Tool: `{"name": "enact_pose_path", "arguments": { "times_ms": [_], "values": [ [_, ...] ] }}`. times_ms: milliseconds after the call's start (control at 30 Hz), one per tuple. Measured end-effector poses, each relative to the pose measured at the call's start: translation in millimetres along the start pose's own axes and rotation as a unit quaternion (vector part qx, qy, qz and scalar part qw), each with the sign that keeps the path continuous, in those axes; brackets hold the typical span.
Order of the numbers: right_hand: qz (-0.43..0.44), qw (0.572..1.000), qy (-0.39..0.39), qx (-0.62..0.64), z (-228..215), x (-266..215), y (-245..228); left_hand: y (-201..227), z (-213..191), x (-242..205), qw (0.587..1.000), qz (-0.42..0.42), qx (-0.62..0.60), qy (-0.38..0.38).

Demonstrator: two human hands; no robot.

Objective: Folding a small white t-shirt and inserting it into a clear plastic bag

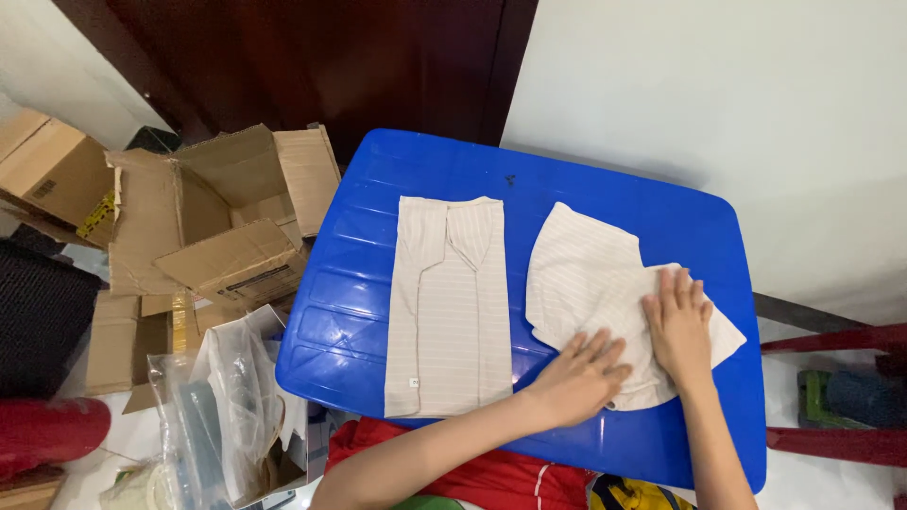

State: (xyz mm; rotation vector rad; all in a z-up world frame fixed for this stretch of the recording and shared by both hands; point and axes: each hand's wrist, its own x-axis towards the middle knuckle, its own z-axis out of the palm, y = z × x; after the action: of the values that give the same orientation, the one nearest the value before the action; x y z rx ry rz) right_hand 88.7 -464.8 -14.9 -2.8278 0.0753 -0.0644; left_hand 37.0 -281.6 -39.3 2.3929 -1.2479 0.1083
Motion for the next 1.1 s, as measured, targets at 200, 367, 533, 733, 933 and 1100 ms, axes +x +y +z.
{"name": "enact_pose_path", "arguments": {
  "times_ms": [200, 367, 533, 733, 933, 1100],
  "values": [
    [-0.143, 0.988, -0.026, 0.044, 15.3, 14.8, -42.7, -8.0, -6.4, -12.6, 0.984, -0.153, 0.079, 0.053],
    [-0.186, 0.974, -0.125, 0.038, 18.5, 43.1, -95.3, -13.2, 3.7, -16.3, 0.975, -0.200, 0.088, 0.025],
    [-0.107, 0.987, -0.117, -0.004, 20.5, 85.2, -102.2, -11.8, -7.1, -18.0, 0.975, -0.207, 0.064, -0.046],
    [-0.125, 0.988, -0.025, 0.091, 30.3, 111.6, -86.3, -11.3, 2.5, -21.5, 0.976, -0.193, 0.076, 0.070],
    [-0.166, 0.984, 0.016, 0.056, 29.4, 98.2, -99.7, -12.3, -20.7, -16.8, 0.957, -0.249, 0.115, 0.097],
    [-0.197, 0.978, -0.061, -0.015, 43.4, 113.0, -100.8, -22.3, 1.1, -24.4, 0.963, -0.221, 0.127, 0.091]
  ]
}}
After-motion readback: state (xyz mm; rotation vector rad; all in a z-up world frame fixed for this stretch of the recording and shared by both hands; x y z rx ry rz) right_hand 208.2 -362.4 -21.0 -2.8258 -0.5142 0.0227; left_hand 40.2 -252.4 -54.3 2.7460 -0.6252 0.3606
